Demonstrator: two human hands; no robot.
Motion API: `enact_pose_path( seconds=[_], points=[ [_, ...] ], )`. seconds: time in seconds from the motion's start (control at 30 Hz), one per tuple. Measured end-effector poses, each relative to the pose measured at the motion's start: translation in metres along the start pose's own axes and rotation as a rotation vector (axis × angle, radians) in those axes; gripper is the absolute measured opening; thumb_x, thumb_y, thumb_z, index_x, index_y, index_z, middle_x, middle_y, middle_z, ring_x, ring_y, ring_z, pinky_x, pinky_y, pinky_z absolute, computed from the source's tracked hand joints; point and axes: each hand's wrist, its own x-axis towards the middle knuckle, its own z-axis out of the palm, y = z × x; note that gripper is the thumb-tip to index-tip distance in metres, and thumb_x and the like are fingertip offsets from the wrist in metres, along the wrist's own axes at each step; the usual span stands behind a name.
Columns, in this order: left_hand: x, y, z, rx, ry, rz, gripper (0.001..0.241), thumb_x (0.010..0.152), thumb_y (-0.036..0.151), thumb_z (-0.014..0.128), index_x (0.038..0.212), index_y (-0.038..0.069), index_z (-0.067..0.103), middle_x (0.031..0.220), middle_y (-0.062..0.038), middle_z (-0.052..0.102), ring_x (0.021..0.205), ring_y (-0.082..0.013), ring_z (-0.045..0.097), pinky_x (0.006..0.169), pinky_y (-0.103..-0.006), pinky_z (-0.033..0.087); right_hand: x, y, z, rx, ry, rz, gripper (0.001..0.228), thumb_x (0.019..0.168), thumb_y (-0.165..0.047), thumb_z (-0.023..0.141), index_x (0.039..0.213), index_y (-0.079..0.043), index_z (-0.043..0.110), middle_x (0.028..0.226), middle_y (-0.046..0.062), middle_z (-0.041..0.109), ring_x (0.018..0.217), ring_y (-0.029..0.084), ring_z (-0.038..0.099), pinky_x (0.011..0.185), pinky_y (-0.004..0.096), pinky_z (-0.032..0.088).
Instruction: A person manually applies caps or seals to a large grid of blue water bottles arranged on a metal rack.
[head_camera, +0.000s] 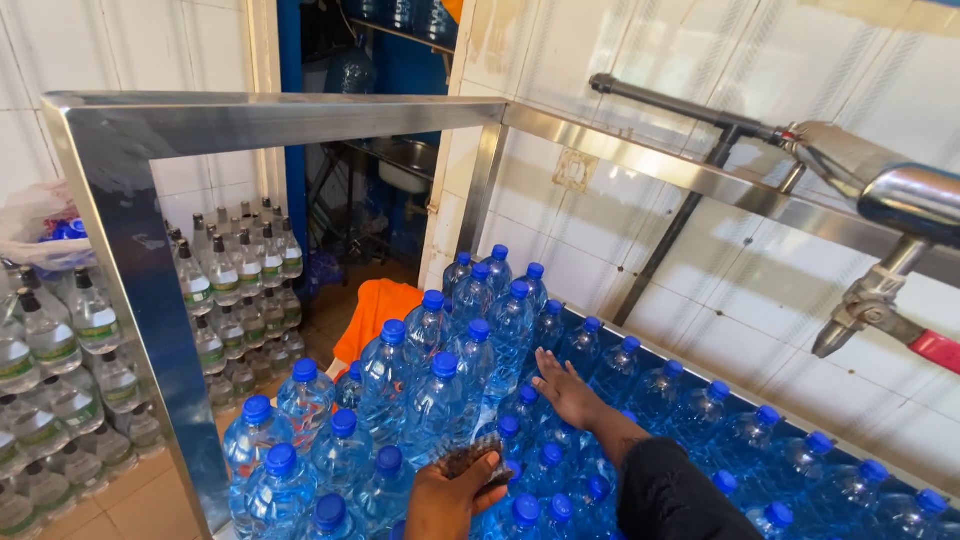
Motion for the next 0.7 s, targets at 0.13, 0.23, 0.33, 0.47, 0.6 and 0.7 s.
enact_pose_path(
  seconds=[0.13,0.23,0.33,0.47,0.6,0.7],
  points=[
    [-0.005,0.002,0.003,-0.045,-0.011,0.076,0.032,0.096,-0.005,0.085,0.125,-0.018,0.08,0.119,-0.032,0.083,0.098,-0.0405,0.081,0.077,-0.0413,0.07,-0.014,-0.043,-0.027,0.03,0.282,-0.071,0.081,0.112,-0.061,0.025,0.179,-0.019,0.008,0.188,0.008,0.011,0.174,0.023,0.004,0.14,0.048,-0.003],
    [-0.015,0.003,0.007,0.015,-0.047,0.197,0.026,0.095,-0.001,0.086,0.117,-0.015,0.086,0.111,-0.026,0.087,0.089,-0.0312,0.081,0.073,-0.0338,0.067,-0.052,-0.094,-0.051,0.299,0.314,0.037,0.054,0.103,-0.056,0.062,0.138,-0.018,0.076,0.141,0.005,0.077,0.129,0.022,0.073,0.11,0.039,0.054],
    [-0.016,0.001,0.017,-0.014,-0.056,0.303,0.024,0.091,-0.003,0.086,0.11,-0.017,0.085,0.104,-0.025,0.085,0.092,-0.0315,0.079,0.073,-0.0375,0.068,-0.101,-0.139,-0.063,0.508,0.008,-0.204,0.029,0.092,-0.021,0.088,0.115,-0.009,0.074,0.097,0.009,0.088,0.09,0.015,0.083,0.086,0.032,0.065],
    [-0.026,-0.01,0.027,0.047,-0.175,0.304,0.025,0.092,0.002,0.083,0.114,-0.009,0.088,0.102,-0.023,0.088,0.089,-0.0322,0.082,0.081,-0.0417,0.066,-0.159,-0.172,-0.062,0.66,0.016,-0.053,0.039,0.079,-0.016,0.101,0.105,-0.012,0.073,0.091,0.005,0.076,0.081,0.013,0.071,0.076,0.031,0.06],
    [-0.025,-0.021,0.034,0.076,-0.248,0.318,0.024,0.092,0.003,0.083,0.114,-0.007,0.089,0.103,-0.021,0.089,0.094,-0.0314,0.082,0.088,-0.0459,0.068,-0.185,-0.175,-0.061,0.647,0.147,0.067,0.036,0.081,-0.013,0.101,0.105,-0.011,0.074,0.088,0.006,0.073,0.075,0.015,0.072,0.071,0.033,0.067],
    [-0.038,-0.023,0.042,0.094,-0.228,0.265,0.023,0.092,0.004,0.085,0.111,-0.008,0.089,0.102,-0.024,0.089,0.093,-0.0388,0.085,0.088,-0.0503,0.067,-0.189,-0.155,-0.049,0.849,0.187,0.016,0.012,0.09,-0.004,0.092,0.094,-0.001,0.08,0.083,0.013,0.082,0.071,0.02,0.078,0.065,0.034,0.073]
  ],
)
